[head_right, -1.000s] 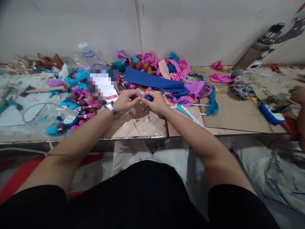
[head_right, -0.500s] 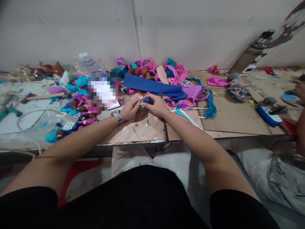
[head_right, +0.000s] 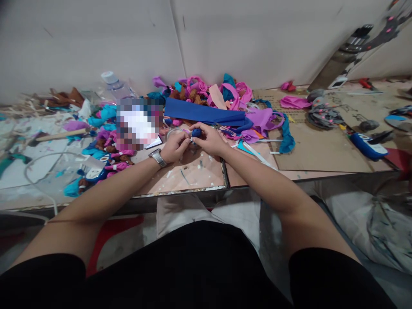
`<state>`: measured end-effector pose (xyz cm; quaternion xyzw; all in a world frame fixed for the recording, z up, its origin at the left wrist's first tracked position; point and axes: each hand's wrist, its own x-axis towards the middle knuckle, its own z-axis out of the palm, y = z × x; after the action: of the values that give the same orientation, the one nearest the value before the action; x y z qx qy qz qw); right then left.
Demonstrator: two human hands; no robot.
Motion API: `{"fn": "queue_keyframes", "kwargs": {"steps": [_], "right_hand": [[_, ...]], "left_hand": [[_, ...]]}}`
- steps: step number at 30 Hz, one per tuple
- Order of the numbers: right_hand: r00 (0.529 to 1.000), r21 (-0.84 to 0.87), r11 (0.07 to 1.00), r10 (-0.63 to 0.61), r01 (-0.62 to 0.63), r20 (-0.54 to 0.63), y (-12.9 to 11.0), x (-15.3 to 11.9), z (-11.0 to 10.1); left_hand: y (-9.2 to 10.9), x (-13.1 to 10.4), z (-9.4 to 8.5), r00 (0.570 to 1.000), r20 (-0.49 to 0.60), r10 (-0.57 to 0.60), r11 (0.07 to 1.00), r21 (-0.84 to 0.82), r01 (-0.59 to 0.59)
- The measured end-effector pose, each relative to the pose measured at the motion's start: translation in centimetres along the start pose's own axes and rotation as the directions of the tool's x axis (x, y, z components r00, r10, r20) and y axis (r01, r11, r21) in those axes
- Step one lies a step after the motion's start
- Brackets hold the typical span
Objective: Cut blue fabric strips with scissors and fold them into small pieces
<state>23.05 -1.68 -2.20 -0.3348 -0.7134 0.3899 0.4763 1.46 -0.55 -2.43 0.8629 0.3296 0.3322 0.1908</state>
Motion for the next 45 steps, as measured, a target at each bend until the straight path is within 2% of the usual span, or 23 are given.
{"fn": "queue_keyframes", "kwargs": {"steps": [5, 11, 17, 27, 30, 34, 39, 45], "right_hand": [[0.999, 0.099, 0.994, 0.048, -0.048, 0.001, 0.5, -0.1, 0.1], [1.0, 0.089, 0.996, -0.011, 0.01, 0.009, 1.0, 0.1, 0.3], [0.998, 0.083, 0.995, -0.055, 0.052, 0.027, 1.5, 0.2, 0.3], [0.997, 0.032, 0.997, -0.075, 0.074, 0.032, 0.9, 0.2, 0.4], [0.999, 0.044, 0.998, -0.046, 0.045, 0.016, 0.9, 0.2, 0.4], [1.0, 0.096, 0.995, 0.011, -0.011, 0.001, 0.9, 0.2, 0.4], [1.0, 0.122, 0.993, 0.007, -0.008, 0.009, 0.8, 0.2, 0.4], [0.999, 0.026, 0.999, -0.048, 0.047, 0.024, 1.2, 0.2, 0.0]], "left_hand": [[0.2, 0.0, 0.0, 1.0, -0.001, -0.004, 1.0, -0.011, 0.004], [-0.1, 0.0, 0.1, 0.999, -0.021, 0.033, 0.999, -0.024, -0.034], [-0.3, 0.0, 0.5, 0.994, -0.108, 0.012, 0.999, -0.052, -0.018], [-0.1, 0.1, 0.5, 0.991, -0.131, -0.019, 0.995, -0.1, 0.005], [0.0, 0.0, 0.5, 0.993, -0.087, -0.079, 0.967, -0.248, 0.055], [-0.2, -0.1, 0.7, 0.992, -0.012, -0.126, 0.875, -0.472, 0.105], [-0.3, -0.1, 0.6, 0.992, -0.009, -0.129, 0.892, -0.437, 0.112], [-0.1, 0.0, 0.5, 0.989, -0.032, -0.146, 0.9, -0.42, 0.119]]}}
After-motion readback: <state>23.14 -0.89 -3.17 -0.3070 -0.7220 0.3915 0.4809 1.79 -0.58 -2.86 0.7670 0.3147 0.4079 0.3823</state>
